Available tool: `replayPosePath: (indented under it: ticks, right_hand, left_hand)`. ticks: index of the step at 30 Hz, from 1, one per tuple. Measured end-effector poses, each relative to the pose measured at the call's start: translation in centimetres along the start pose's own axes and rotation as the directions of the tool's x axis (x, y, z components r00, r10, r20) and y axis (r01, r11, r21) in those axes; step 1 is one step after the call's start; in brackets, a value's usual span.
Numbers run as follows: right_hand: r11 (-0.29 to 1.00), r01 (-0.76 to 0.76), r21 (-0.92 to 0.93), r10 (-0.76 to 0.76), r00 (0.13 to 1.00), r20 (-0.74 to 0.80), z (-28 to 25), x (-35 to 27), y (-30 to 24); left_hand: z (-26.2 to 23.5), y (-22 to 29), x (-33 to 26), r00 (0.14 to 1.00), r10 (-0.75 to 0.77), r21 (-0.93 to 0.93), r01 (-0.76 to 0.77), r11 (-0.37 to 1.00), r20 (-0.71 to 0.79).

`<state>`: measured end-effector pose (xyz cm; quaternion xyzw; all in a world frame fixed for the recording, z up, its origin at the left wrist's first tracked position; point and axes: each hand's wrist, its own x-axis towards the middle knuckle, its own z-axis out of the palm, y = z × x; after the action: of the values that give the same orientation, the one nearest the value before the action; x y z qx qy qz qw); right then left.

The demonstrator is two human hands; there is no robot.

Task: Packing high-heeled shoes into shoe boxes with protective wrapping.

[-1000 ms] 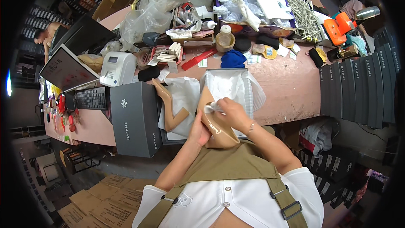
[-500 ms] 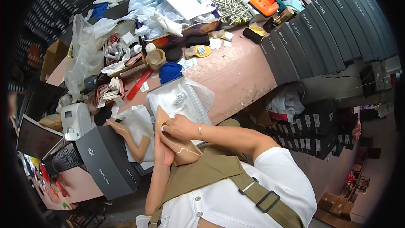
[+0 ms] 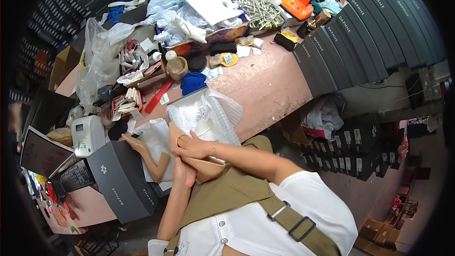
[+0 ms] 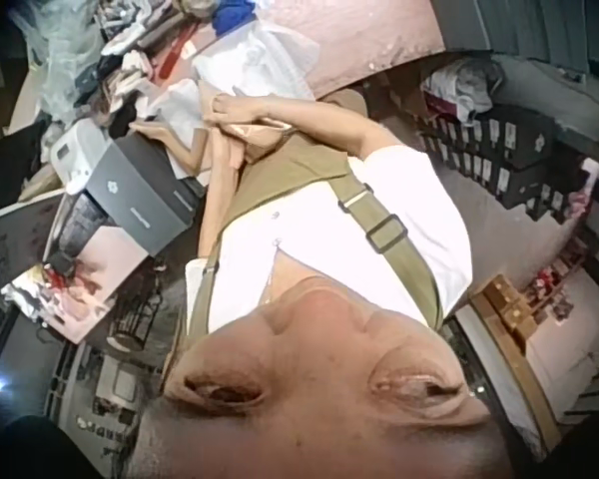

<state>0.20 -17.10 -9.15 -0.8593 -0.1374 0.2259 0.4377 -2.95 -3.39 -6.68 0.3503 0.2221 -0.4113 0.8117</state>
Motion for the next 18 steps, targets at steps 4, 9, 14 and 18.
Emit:
replayPosePath:
  ticks: [4, 9, 14, 18]
  right_hand:
    - [0.976, -0.164, 0.144, 0.15, 0.984, 0.1, -1.0, 1.8, -2.8]
    - [0.988, 0.01, 0.154, -0.001, 0.998, -0.06, -1.6, -3.4, -7.0]
    - [0.972, -0.112, 0.206, 0.112, 0.994, 0.014, -1.4, -2.2, -5.3]
    - [0.96, 0.003, 0.28, -0.033, 0.994, 0.101, -2.0, -2.7, -4.5]
  left_hand:
    - [0.6, 1.6, -1.0, 0.999, 0.035, 0.081, -0.035, 0.996, -0.002]
    - [0.1, 6.2, 1.4, 0.996, 0.076, 0.189, -0.084, 0.978, 0.049]
    - [-1.2, 5.5, 4.6, 0.981, 0.127, 0.258, -0.085, 0.962, -0.149]
    - [0.8, 4.9, 3.0, 0.975, 0.171, 0.302, -0.121, 0.946, -0.142]
